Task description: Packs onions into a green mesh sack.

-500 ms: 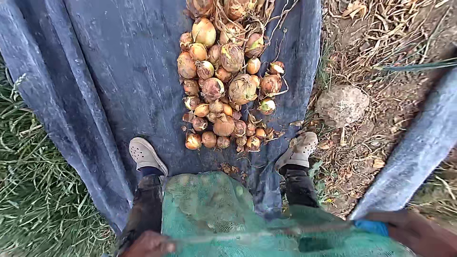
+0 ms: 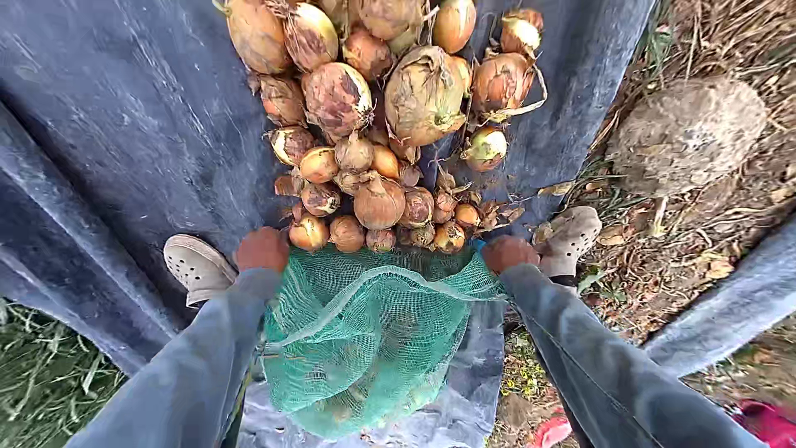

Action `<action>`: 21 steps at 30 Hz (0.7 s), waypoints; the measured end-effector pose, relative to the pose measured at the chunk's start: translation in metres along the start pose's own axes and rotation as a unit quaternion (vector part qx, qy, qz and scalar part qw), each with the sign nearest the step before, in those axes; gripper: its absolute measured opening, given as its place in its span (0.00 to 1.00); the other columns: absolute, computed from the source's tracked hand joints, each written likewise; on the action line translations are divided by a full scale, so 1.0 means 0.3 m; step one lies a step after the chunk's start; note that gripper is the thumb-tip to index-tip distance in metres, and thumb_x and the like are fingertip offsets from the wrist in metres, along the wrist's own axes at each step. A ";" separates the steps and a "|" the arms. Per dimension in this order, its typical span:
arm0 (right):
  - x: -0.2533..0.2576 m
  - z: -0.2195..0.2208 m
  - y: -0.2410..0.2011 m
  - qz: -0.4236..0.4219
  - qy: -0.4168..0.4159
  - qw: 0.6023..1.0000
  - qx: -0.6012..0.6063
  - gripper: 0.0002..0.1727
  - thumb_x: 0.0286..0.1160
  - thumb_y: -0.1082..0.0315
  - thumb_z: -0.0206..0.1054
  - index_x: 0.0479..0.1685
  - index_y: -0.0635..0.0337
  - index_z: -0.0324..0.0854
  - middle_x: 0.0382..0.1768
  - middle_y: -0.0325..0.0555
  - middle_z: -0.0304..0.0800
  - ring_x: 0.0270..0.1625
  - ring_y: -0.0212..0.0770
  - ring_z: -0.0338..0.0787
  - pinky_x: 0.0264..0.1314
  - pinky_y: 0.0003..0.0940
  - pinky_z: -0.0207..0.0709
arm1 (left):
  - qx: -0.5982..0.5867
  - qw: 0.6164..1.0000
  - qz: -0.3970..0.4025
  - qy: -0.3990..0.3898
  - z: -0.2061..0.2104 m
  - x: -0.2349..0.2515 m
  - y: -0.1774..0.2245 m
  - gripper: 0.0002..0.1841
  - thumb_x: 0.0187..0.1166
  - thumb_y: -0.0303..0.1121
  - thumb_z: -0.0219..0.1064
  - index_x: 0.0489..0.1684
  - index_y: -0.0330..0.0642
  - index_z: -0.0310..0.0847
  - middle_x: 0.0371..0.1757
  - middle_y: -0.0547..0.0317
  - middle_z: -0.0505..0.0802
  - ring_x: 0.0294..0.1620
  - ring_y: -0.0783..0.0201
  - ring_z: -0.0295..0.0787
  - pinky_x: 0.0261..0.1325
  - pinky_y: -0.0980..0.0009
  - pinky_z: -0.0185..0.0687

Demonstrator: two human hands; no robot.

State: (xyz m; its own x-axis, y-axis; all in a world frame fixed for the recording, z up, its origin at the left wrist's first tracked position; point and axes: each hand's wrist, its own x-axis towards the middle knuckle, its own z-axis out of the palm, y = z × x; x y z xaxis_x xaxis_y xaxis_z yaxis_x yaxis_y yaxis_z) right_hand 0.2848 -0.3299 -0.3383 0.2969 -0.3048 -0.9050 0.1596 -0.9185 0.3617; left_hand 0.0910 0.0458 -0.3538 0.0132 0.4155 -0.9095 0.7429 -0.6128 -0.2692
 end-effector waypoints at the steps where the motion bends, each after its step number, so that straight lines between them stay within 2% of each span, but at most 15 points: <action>1: 0.000 -0.020 -0.043 -0.017 0.012 1.000 0.004 0.21 0.84 0.52 0.62 0.46 0.63 0.91 0.55 0.69 0.91 0.61 0.71 0.90 0.55 0.76 0.77 | 0.024 0.999 0.019 0.020 -0.065 0.019 -0.016 0.25 0.92 0.45 0.54 0.55 0.26 0.85 0.61 0.20 0.87 0.66 0.21 0.83 0.60 0.21 0.74; 4: 0.025 -0.132 -0.139 -0.059 0.034 0.998 0.014 0.22 0.84 0.53 0.62 0.47 0.65 0.89 0.55 0.70 0.91 0.61 0.72 0.89 0.55 0.76 0.78 | 0.058 0.993 0.069 0.076 -0.263 0.097 -0.015 0.25 0.93 0.46 0.54 0.49 0.28 0.87 0.56 0.20 0.89 0.63 0.21 0.84 0.56 0.20 0.74; 6: 0.043 -0.250 -0.163 -0.074 0.062 0.995 0.026 0.21 0.84 0.54 0.63 0.50 0.67 0.88 0.57 0.73 0.88 0.63 0.74 0.87 0.56 0.78 0.76 | 0.058 0.990 0.092 0.084 -0.386 0.128 0.046 0.22 0.91 0.43 0.56 0.53 0.28 0.86 0.59 0.19 0.87 0.64 0.19 0.83 0.57 0.18 0.72; 9: 0.066 -0.442 -0.204 -0.083 0.125 0.989 0.004 0.20 0.80 0.56 0.67 0.47 0.69 0.87 0.57 0.74 0.88 0.61 0.75 0.88 0.53 0.77 0.78 | 0.093 0.982 0.118 0.118 -0.503 0.134 0.153 0.23 0.91 0.44 0.57 0.47 0.28 0.87 0.54 0.22 0.90 0.59 0.22 0.87 0.53 0.22 0.77; 12: 0.101 -0.606 -0.197 -0.098 0.185 0.978 0.020 0.18 0.78 0.60 0.68 0.45 0.73 0.86 0.54 0.78 0.87 0.60 0.79 0.87 0.52 0.82 0.74 | 0.085 0.972 0.144 0.162 -0.600 0.141 0.199 0.20 0.90 0.41 0.59 0.50 0.28 0.87 0.55 0.20 0.89 0.60 0.19 0.85 0.54 0.18 0.73; 14: 0.133 -0.661 -0.182 -0.105 0.194 0.975 0.035 0.19 0.78 0.61 0.68 0.39 0.76 0.84 0.51 0.82 0.86 0.59 0.82 0.86 0.52 0.84 0.73 | 0.071 0.966 0.170 0.180 -0.668 0.155 0.192 0.22 0.91 0.43 0.57 0.53 0.29 0.86 0.55 0.17 0.88 0.61 0.16 0.83 0.55 0.15 0.70; 15: 0.139 -0.679 -0.174 -0.117 0.197 0.971 0.065 0.18 0.78 0.63 0.69 0.39 0.77 0.84 0.49 0.82 0.86 0.58 0.81 0.86 0.53 0.83 0.73 | 0.052 0.959 0.195 0.198 -0.691 0.170 0.188 0.23 0.91 0.46 0.57 0.51 0.30 0.87 0.53 0.19 0.89 0.60 0.17 0.84 0.54 0.16 0.71; 16: 0.140 -0.701 -0.163 -0.140 0.206 0.961 0.124 0.16 0.77 0.65 0.69 0.42 0.77 0.83 0.49 0.80 0.87 0.56 0.78 0.88 0.54 0.81 0.75 | 0.000 0.952 0.221 0.214 -0.711 0.191 0.183 0.23 0.91 0.46 0.59 0.52 0.29 0.85 0.53 0.21 0.89 0.60 0.19 0.85 0.55 0.17 0.72; 17: 0.146 -0.725 -0.155 -0.163 0.206 0.939 0.220 0.16 0.76 0.68 0.68 0.52 0.75 0.81 0.50 0.75 0.88 0.55 0.72 0.90 0.54 0.75 0.79 | -0.094 0.942 0.235 0.221 -0.738 0.213 0.176 0.22 0.90 0.43 0.61 0.60 0.28 0.83 0.58 0.25 0.89 0.63 0.25 0.86 0.63 0.22 0.74; 18: 0.156 -0.752 -0.162 -0.186 0.190 0.904 0.335 0.21 0.75 0.70 0.65 0.67 0.69 0.76 0.57 0.69 0.87 0.56 0.64 0.90 0.54 0.68 0.84 | -0.219 0.922 0.236 0.215 -0.776 0.235 0.170 0.23 0.89 0.39 0.61 0.73 0.28 0.75 0.65 0.29 0.88 0.68 0.35 0.86 0.70 0.33 0.77; 19: 0.155 -0.788 -0.181 -0.210 0.155 0.862 0.434 0.30 0.79 0.69 0.60 0.83 0.58 0.67 0.67 0.62 0.83 0.61 0.58 0.89 0.56 0.62 0.86 | -0.352 0.885 0.236 0.193 -0.811 0.255 0.170 0.26 0.87 0.35 0.60 0.83 0.34 0.65 0.70 0.35 0.85 0.67 0.44 0.87 0.68 0.43 0.84; 20: 0.145 -0.817 -0.206 -0.222 0.126 0.830 0.496 0.33 0.83 0.64 0.57 0.91 0.47 0.59 0.73 0.58 0.80 0.65 0.55 0.88 0.57 0.60 0.86 | -0.461 0.840 0.239 0.158 -0.830 0.267 0.176 0.28 0.86 0.33 0.58 0.87 0.43 0.61 0.73 0.41 0.83 0.67 0.48 0.87 0.64 0.46 0.87; 21: 0.130 -0.848 -0.240 -0.226 0.118 0.814 0.522 0.33 0.86 0.56 0.56 0.92 0.41 0.57 0.75 0.54 0.79 0.67 0.53 0.87 0.58 0.60 0.86 | -0.531 0.802 0.244 0.128 -0.840 0.273 0.192 0.28 0.85 0.33 0.55 0.87 0.50 0.63 0.75 0.47 0.83 0.68 0.50 0.86 0.63 0.46 0.86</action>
State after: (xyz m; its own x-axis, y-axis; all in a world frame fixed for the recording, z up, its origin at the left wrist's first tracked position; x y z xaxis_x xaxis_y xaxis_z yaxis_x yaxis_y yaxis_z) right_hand 0.5243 -0.2115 -0.3427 0.6217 0.0672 -0.7804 -0.5488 -0.6735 -0.4952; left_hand 0.3035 0.2139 -0.3639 0.5106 0.5080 -0.6937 0.7572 0.1166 0.6427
